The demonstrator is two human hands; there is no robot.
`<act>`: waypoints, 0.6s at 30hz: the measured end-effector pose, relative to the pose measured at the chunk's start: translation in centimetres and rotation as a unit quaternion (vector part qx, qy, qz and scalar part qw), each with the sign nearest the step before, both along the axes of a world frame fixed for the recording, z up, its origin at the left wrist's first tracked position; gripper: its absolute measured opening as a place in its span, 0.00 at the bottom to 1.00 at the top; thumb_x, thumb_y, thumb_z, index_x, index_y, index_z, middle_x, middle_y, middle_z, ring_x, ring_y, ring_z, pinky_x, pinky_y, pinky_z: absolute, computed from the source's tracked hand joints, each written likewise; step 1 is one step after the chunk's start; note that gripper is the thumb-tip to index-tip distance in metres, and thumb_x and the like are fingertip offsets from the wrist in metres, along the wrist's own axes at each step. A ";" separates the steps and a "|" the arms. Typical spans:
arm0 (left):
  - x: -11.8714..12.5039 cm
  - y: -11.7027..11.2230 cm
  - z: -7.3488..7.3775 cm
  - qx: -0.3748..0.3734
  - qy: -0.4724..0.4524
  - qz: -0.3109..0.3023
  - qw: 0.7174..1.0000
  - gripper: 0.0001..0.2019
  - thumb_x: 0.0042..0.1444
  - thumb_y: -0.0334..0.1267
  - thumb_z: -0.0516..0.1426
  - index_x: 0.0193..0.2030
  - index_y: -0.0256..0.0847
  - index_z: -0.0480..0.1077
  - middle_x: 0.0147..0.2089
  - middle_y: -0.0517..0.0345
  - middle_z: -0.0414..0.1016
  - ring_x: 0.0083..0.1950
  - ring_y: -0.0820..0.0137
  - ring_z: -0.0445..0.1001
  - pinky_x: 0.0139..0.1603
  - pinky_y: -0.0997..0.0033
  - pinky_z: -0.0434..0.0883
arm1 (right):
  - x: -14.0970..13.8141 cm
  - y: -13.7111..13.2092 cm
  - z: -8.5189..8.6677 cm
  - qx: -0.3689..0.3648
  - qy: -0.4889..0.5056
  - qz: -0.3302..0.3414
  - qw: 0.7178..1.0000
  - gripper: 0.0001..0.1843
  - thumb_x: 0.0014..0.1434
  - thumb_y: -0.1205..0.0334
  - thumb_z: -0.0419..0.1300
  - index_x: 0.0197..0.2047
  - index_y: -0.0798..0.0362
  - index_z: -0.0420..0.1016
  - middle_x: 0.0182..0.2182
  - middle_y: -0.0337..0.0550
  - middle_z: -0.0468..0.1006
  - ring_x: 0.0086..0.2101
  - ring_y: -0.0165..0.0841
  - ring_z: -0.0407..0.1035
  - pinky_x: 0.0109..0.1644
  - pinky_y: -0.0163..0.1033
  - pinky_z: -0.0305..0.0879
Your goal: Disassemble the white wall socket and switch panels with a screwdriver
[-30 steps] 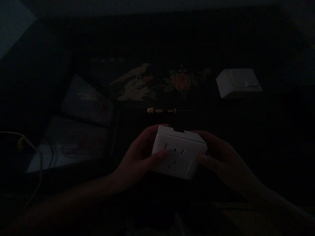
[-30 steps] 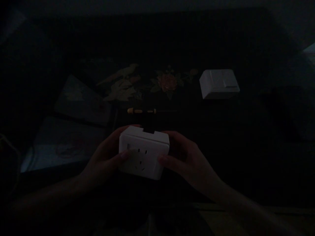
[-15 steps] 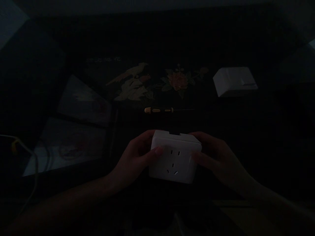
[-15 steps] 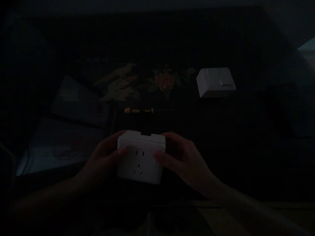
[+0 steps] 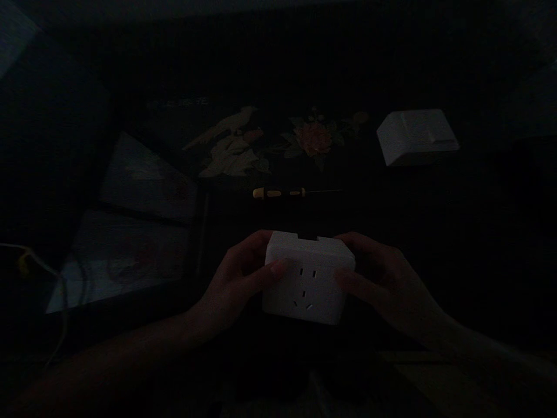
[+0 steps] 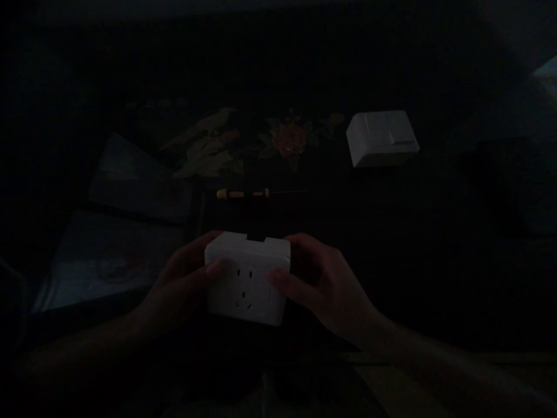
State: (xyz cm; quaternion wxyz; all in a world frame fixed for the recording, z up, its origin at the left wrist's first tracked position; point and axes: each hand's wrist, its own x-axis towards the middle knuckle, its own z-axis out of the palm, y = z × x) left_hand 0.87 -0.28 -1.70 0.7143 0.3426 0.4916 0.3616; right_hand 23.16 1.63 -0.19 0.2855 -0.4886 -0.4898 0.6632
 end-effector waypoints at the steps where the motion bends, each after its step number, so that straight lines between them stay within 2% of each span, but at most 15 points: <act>1: 0.0 0.0 0.0 0.003 0.001 -0.001 1.000 0.18 0.53 0.48 0.68 0.47 0.43 0.76 0.44 0.55 0.81 0.43 0.66 0.79 0.38 0.76 0.75 | 0.0 0.0 0.0 -0.004 0.003 0.002 1.000 0.15 0.50 0.58 0.72 0.40 0.50 0.75 0.34 0.40 0.85 0.34 0.31 0.79 0.33 0.28 0.75; 7: 0.1 0.3 1.0 0.044 0.015 -0.010 0.999 0.18 0.52 0.43 0.69 0.47 0.45 0.74 0.41 0.59 0.80 0.41 0.71 0.78 0.37 0.80 0.74 | 0.2 0.1 0.2 0.023 0.016 0.022 0.999 0.14 0.52 0.61 0.69 0.42 0.49 0.74 0.35 0.39 0.84 0.35 0.29 0.79 0.34 0.26 0.75; 10: 0.1 0.2 1.4 0.055 0.000 -0.026 0.998 0.23 0.50 0.40 0.70 0.53 0.49 0.72 0.45 0.60 0.80 0.43 0.71 0.78 0.38 0.81 0.74 | 0.2 0.1 0.3 0.025 0.016 0.023 0.999 0.14 0.52 0.62 0.68 0.43 0.49 0.73 0.35 0.39 0.83 0.35 0.29 0.78 0.34 0.26 0.74; 13: 0.0 0.2 1.2 0.053 -0.002 -0.037 0.998 0.27 0.48 0.44 0.71 0.55 0.49 0.72 0.48 0.59 0.80 0.47 0.67 0.78 0.41 0.78 0.75 | 0.2 0.1 0.3 0.022 0.014 0.030 0.999 0.15 0.52 0.61 0.69 0.42 0.49 0.73 0.35 0.39 0.82 0.35 0.30 0.78 0.35 0.28 0.75; 16: 0.0 0.3 1.0 0.052 0.032 -0.027 0.998 0.24 0.51 0.51 0.68 0.52 0.44 0.74 0.48 0.54 0.81 0.46 0.64 0.78 0.41 0.74 0.76 | 0.1 0.1 0.2 0.023 0.007 0.042 0.999 0.15 0.54 0.59 0.68 0.43 0.50 0.72 0.37 0.42 0.83 0.36 0.31 0.79 0.35 0.30 0.75; 18: 0.0 0.4 0.9 0.053 0.052 -0.022 0.997 0.22 0.53 0.52 0.67 0.51 0.43 0.75 0.47 0.53 0.81 0.46 0.62 0.78 0.41 0.73 0.76 | 0.1 0.1 0.2 0.029 0.003 0.051 0.998 0.15 0.54 0.58 0.68 0.44 0.50 0.71 0.38 0.43 0.83 0.37 0.33 0.79 0.35 0.31 0.75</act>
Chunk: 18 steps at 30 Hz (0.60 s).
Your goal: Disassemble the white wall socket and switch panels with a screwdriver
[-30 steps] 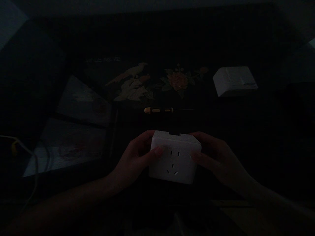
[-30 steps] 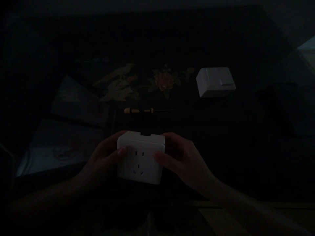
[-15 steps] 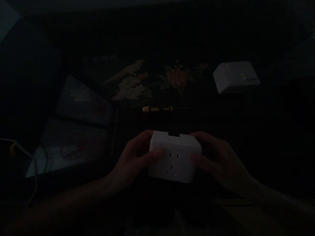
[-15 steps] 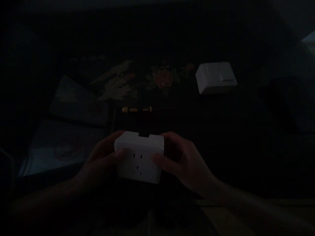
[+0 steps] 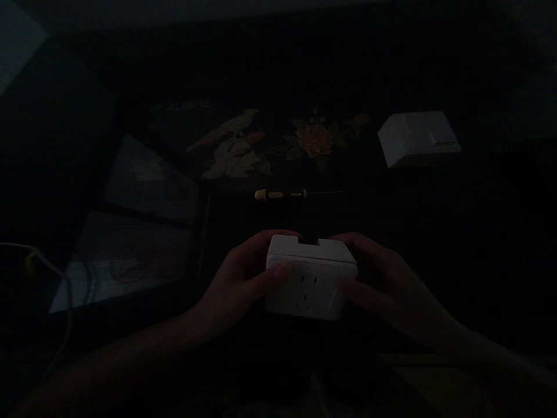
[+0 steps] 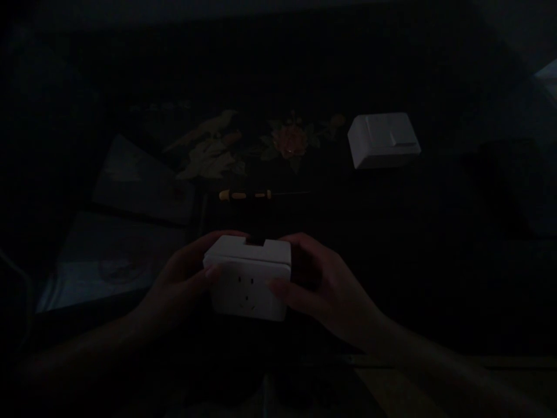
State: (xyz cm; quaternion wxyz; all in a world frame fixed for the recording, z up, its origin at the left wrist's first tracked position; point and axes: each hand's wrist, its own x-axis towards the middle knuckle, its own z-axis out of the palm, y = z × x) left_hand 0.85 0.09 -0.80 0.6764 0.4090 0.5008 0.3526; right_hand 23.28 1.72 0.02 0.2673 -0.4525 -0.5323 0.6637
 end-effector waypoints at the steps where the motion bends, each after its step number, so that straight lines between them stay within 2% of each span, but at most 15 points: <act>1: 0.0 0.0 0.0 0.006 0.004 -0.001 1.000 0.22 0.53 0.52 0.67 0.51 0.43 0.75 0.47 0.53 0.81 0.46 0.62 0.79 0.41 0.73 0.76 | 0.0 0.0 0.0 0.006 -0.002 0.003 1.000 0.16 0.54 0.58 0.68 0.44 0.50 0.71 0.38 0.43 0.83 0.37 0.34 0.79 0.34 0.32 0.75; 4: 0.0 -0.2 0.2 0.047 0.008 -0.018 0.999 0.21 0.53 0.49 0.67 0.51 0.44 0.74 0.47 0.53 0.82 0.46 0.63 0.79 0.42 0.72 0.76 | 0.0 0.0 0.1 0.037 -0.019 0.006 0.999 0.18 0.53 0.56 0.69 0.45 0.49 0.70 0.35 0.42 0.83 0.35 0.35 0.79 0.32 0.32 0.75; 7: -0.2 -0.6 0.3 0.132 0.015 -0.037 0.990 0.21 0.54 0.45 0.67 0.53 0.44 0.73 0.50 0.52 0.82 0.49 0.62 0.80 0.47 0.71 0.76 | 0.3 -0.4 -0.1 0.118 -0.043 0.002 0.992 0.20 0.53 0.54 0.70 0.46 0.49 0.72 0.35 0.41 0.83 0.34 0.35 0.79 0.33 0.33 0.75; 9: -0.4 -1.0 0.2 0.193 0.010 -0.048 0.980 0.23 0.54 0.43 0.68 0.55 0.45 0.72 0.53 0.51 0.81 0.52 0.60 0.79 0.51 0.69 0.75 | 0.7 -0.7 -0.4 0.199 -0.051 -0.002 0.979 0.24 0.51 0.53 0.72 0.49 0.47 0.73 0.38 0.41 0.84 0.36 0.36 0.80 0.36 0.35 0.76; 12: -0.8 -1.1 0.1 0.261 0.005 -0.081 0.962 0.25 0.52 0.43 0.69 0.57 0.49 0.72 0.56 0.52 0.80 0.55 0.60 0.79 0.55 0.66 0.74 | 1.5 -1.0 -0.7 0.303 -0.040 0.028 0.952 0.29 0.50 0.53 0.74 0.54 0.44 0.73 0.45 0.43 0.84 0.42 0.39 0.81 0.43 0.38 0.77; 15: -0.9 -0.6 0.3 0.322 0.000 -0.127 0.938 0.27 0.52 0.40 0.70 0.59 0.52 0.72 0.56 0.52 0.80 0.56 0.59 0.79 0.56 0.64 0.75 | 2.0 -0.9 -0.8 0.364 -0.017 0.072 0.929 0.36 0.51 0.54 0.74 0.61 0.40 0.69 0.50 0.44 0.83 0.48 0.43 0.79 0.49 0.42 0.77; 18: -0.8 0.0 0.6 0.348 -0.010 -0.156 0.925 0.26 0.52 0.38 0.69 0.58 0.50 0.73 0.53 0.49 0.82 0.55 0.56 0.80 0.56 0.62 0.75 | 2.2 -0.8 -0.6 0.396 -0.014 0.093 0.913 0.40 0.52 0.53 0.73 0.65 0.37 0.64 0.52 0.43 0.82 0.50 0.42 0.78 0.50 0.44 0.78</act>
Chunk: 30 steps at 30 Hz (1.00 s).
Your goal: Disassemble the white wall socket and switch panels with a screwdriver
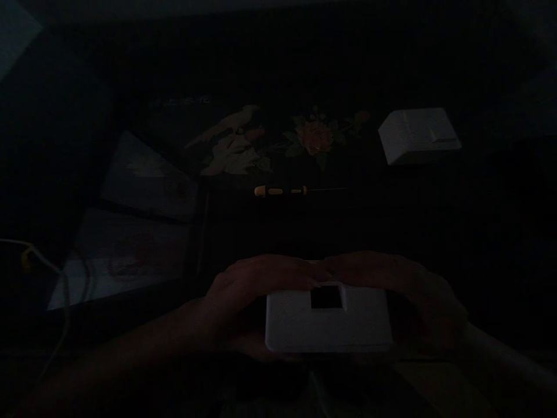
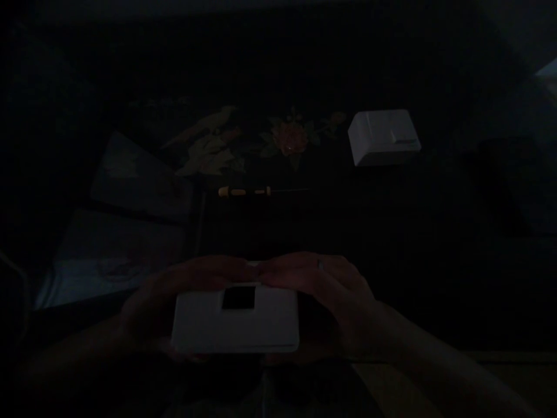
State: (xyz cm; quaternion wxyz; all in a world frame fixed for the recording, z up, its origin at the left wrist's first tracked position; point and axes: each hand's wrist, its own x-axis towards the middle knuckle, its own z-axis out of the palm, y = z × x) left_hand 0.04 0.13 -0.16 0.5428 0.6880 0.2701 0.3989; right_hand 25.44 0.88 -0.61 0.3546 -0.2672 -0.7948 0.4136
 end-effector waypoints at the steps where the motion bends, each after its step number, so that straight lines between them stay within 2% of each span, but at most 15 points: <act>1: 0.0 0.2 0.1 -0.004 0.005 -0.005 1.000 0.24 0.52 0.38 0.69 0.56 0.49 0.74 0.52 0.49 0.82 0.55 0.56 0.81 0.56 0.61 0.76 | 0.0 0.0 0.1 0.000 -0.010 -0.002 1.000 0.38 0.52 0.53 0.73 0.64 0.37 0.65 0.52 0.43 0.82 0.50 0.43 0.78 0.50 0.45 0.78; 5: 0.0 0.3 0.3 -0.041 0.038 -0.022 0.998 0.18 0.54 0.45 0.66 0.52 0.47 0.77 0.51 0.46 0.83 0.54 0.53 0.81 0.56 0.56 0.76 | -0.3 -0.1 0.6 -0.035 -0.027 -0.015 0.999 0.27 0.53 0.52 0.71 0.56 0.38 0.74 0.49 0.44 0.83 0.47 0.47 0.80 0.48 0.51 0.79; 10: -0.3 -0.2 -0.4 -0.041 0.022 -0.018 0.999 0.23 0.53 0.44 0.67 0.57 0.49 0.74 0.54 0.47 0.81 0.55 0.54 0.80 0.53 0.59 0.77 | -0.4 -0.3 0.9 -0.017 0.000 -0.017 1.000 0.34 0.52 0.55 0.73 0.61 0.38 0.70 0.47 0.44 0.85 0.46 0.44 0.80 0.47 0.46 0.79; 15: -0.5 -0.7 -1.1 -0.048 -0.003 -0.017 0.999 0.28 0.53 0.41 0.68 0.61 0.51 0.70 0.57 0.49 0.79 0.57 0.56 0.79 0.54 0.62 0.76 | -0.4 -0.8 0.6 -0.032 -0.035 -0.055 0.997 0.28 0.51 0.49 0.71 0.55 0.42 0.74 0.46 0.46 0.85 0.45 0.47 0.80 0.45 0.48 0.79; 19: -0.2 -1.0 -1.1 -0.068 -0.029 -0.001 0.997 0.29 0.53 0.38 0.68 0.62 0.53 0.69 0.58 0.52 0.79 0.57 0.58 0.79 0.54 0.63 0.75 | -0.4 -0.9 0.6 -0.054 -0.025 -0.049 0.997 0.28 0.52 0.53 0.70 0.56 0.41 0.72 0.44 0.45 0.85 0.42 0.45 0.81 0.41 0.46 0.78; 22: 0.0 -1.4 -0.7 -0.108 -0.045 0.030 0.993 0.27 0.53 0.36 0.68 0.60 0.51 0.71 0.56 0.52 0.80 0.55 0.58 0.79 0.52 0.64 0.76 | -0.5 -0.9 0.6 -0.059 -0.014 -0.048 0.997 0.26 0.54 0.54 0.69 0.56 0.39 0.70 0.43 0.44 0.84 0.40 0.42 0.81 0.37 0.42 0.77; 25: 0.2 -1.4 -0.2 -0.170 -0.045 0.059 0.983 0.22 0.54 0.35 0.68 0.56 0.48 0.73 0.53 0.53 0.82 0.52 0.61 0.80 0.50 0.67 0.75 | -0.8 -0.7 0.7 -0.111 -0.035 -0.069 0.991 0.20 0.53 0.53 0.70 0.49 0.43 0.72 0.37 0.42 0.84 0.33 0.39 0.79 0.32 0.39 0.74; 30: 0.5 -0.5 0.2 -0.270 0.011 0.111 0.956 0.20 0.49 0.44 0.70 0.49 0.42 0.75 0.45 0.53 0.83 0.46 0.60 0.80 0.44 0.68 0.76 | -1.6 -0.1 1.1 -0.214 -0.042 -0.122 0.968 0.15 0.52 0.53 0.70 0.41 0.48 0.73 0.29 0.39 0.80 0.26 0.31 0.73 0.25 0.34 0.68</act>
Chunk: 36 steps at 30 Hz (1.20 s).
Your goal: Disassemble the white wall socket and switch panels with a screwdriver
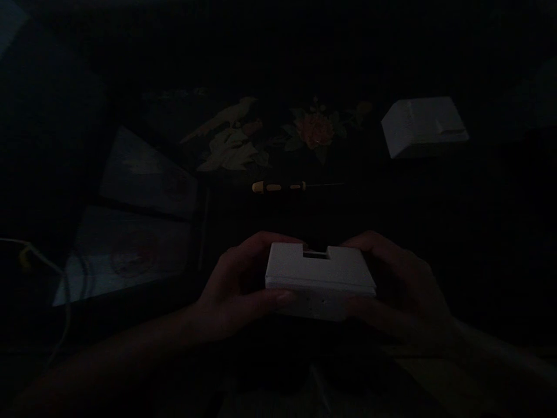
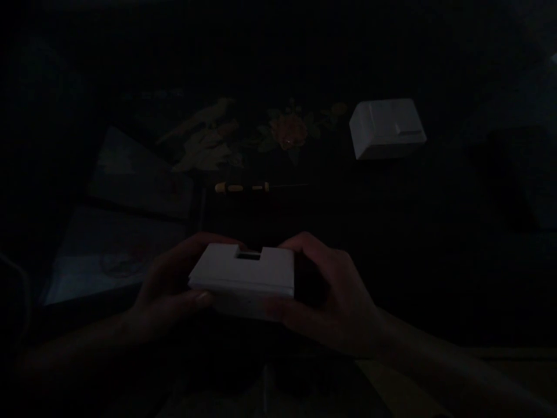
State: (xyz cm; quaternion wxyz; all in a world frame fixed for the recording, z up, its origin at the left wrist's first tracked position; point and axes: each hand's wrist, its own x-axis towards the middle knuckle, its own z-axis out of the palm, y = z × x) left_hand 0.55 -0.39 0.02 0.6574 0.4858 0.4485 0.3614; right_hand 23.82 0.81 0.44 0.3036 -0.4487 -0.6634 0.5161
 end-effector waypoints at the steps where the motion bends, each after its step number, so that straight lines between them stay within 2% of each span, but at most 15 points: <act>1: 0.1 0.2 -0.1 -0.015 0.000 0.003 1.000 0.20 0.49 0.45 0.70 0.48 0.42 0.76 0.44 0.53 0.82 0.45 0.60 0.80 0.42 0.69 0.76 | -0.2 0.2 0.1 -0.024 0.007 -0.004 1.000 0.14 0.52 0.54 0.69 0.40 0.48 0.73 0.27 0.38 0.79 0.25 0.30 0.72 0.24 0.32 0.67; 5: 0.3 0.6 -0.6 -0.063 -0.035 0.016 0.997 0.20 0.51 0.48 0.69 0.48 0.44 0.76 0.44 0.55 0.81 0.43 0.65 0.79 0.38 0.75 0.75 | -0.6 0.8 0.4 -0.117 0.032 -0.018 0.992 0.12 0.53 0.55 0.68 0.36 0.49 0.70 0.25 0.36 0.76 0.23 0.28 0.70 0.20 0.29 0.64; 10: 0.4 0.4 -0.9 -0.059 -0.069 0.016 0.996 0.28 0.55 0.49 0.66 0.61 0.47 0.68 0.53 0.53 0.79 0.52 0.62 0.77 0.48 0.71 0.75 | -0.5 1.1 0.0 -0.151 0.058 -0.045 0.986 0.16 0.53 0.49 0.69 0.35 0.50 0.71 0.26 0.36 0.76 0.25 0.28 0.71 0.23 0.29 0.67; 12: 0.3 0.4 -0.7 -0.073 -0.069 0.008 0.995 0.28 0.56 0.47 0.66 0.63 0.48 0.66 0.54 0.52 0.79 0.54 0.61 0.78 0.48 0.71 0.75 | -0.5 1.2 -0.1 -0.171 0.068 -0.060 0.981 0.18 0.52 0.46 0.70 0.35 0.50 0.72 0.27 0.37 0.76 0.25 0.28 0.70 0.24 0.29 0.68; 19: 0.2 0.7 -0.9 -0.114 -0.047 0.009 0.992 0.23 0.54 0.45 0.67 0.55 0.43 0.72 0.53 0.50 0.81 0.54 0.56 0.79 0.46 0.68 0.77 | -0.8 1.4 0.0 -0.192 0.076 -0.069 0.976 0.23 0.49 0.41 0.71 0.34 0.50 0.72 0.26 0.36 0.74 0.25 0.27 0.68 0.25 0.28 0.67; 25: 0.4 0.1 -1.7 -0.112 -0.067 0.039 0.991 0.18 0.57 0.44 0.66 0.53 0.46 0.75 0.50 0.56 0.81 0.51 0.64 0.79 0.45 0.74 0.76 | -0.9 1.4 -0.2 -0.187 0.076 -0.060 0.978 0.25 0.47 0.39 0.71 0.33 0.51 0.71 0.24 0.35 0.73 0.24 0.26 0.67 0.23 0.28 0.65; 30: 0.5 0.0 -1.6 -0.118 -0.080 0.052 0.988 0.15 0.56 0.43 0.67 0.50 0.47 0.76 0.47 0.59 0.82 0.48 0.67 0.79 0.43 0.77 0.75 | -0.7 1.4 -0.3 -0.183 0.066 -0.045 0.980 0.26 0.48 0.37 0.70 0.34 0.51 0.71 0.25 0.37 0.74 0.25 0.28 0.69 0.25 0.30 0.68; 33: 0.5 0.1 -1.5 -0.125 -0.074 0.064 0.987 0.18 0.55 0.46 0.68 0.50 0.46 0.76 0.48 0.56 0.82 0.49 0.64 0.79 0.44 0.74 0.75 | -0.5 1.4 -0.4 -0.177 0.062 -0.029 0.982 0.25 0.50 0.37 0.68 0.37 0.50 0.71 0.28 0.39 0.77 0.29 0.32 0.74 0.30 0.35 0.74; 36: 0.4 0.4 -1.5 -0.136 -0.069 0.079 0.985 0.18 0.54 0.47 0.67 0.50 0.44 0.77 0.48 0.53 0.81 0.50 0.60 0.79 0.43 0.72 0.76 | -0.4 1.2 -0.7 -0.195 0.091 -0.011 0.976 0.23 0.53 0.43 0.69 0.44 0.48 0.71 0.38 0.45 0.81 0.40 0.39 0.78 0.40 0.40 0.78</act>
